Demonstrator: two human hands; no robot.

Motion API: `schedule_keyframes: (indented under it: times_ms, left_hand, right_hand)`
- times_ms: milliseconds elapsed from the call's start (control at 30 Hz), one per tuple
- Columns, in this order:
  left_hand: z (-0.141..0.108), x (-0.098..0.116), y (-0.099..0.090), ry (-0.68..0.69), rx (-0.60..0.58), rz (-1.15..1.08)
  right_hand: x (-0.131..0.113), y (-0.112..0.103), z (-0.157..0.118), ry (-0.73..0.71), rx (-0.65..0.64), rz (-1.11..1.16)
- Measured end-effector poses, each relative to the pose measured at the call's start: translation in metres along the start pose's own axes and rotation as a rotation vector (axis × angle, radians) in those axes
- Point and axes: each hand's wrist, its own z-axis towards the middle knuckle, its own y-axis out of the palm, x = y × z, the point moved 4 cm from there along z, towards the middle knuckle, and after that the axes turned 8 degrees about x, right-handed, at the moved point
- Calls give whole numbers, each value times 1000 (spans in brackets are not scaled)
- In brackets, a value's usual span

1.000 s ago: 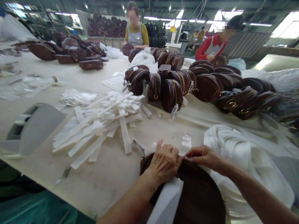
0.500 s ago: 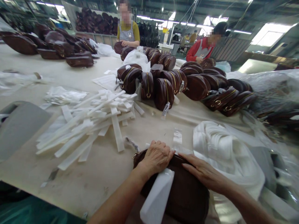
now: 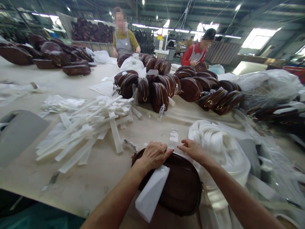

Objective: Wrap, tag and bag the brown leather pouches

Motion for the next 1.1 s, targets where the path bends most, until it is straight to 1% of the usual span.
schedule_keyframes:
  times_ms: [67,167,267,333,467,600,733,900,1100]
  left_hand:
    - [-2,-1,-2,0,6,-7]
    - [-4,-1,-9,-6,28,-44]
    - [0,6,-15,-19,46,-93]
    - [7,14,-16,-57,43,-79]
    - [23,27,-9,-156,22,2]
    - [32,31,4,-126,-30,25]
    - [35,25,15,-146,-76,70]
    - [36,22,22,-151,-116,107]
    - [33,17,24,-207,-115,132]
  right_hand:
    - [3,8,12,39,28,-9]
    - [4,17,21,74,40,38]
    - [5,24,22,115,-28,157]
    - [6,26,22,144,-81,251]
    - [8,23,25,175,-153,409]
    - [9,17,25,191,-219,518]
    - [3,9,24,155,-257,573]
    - [-11,-3,20,54,-239,611]
    - [-23,-2,-3,-37,-222,647]
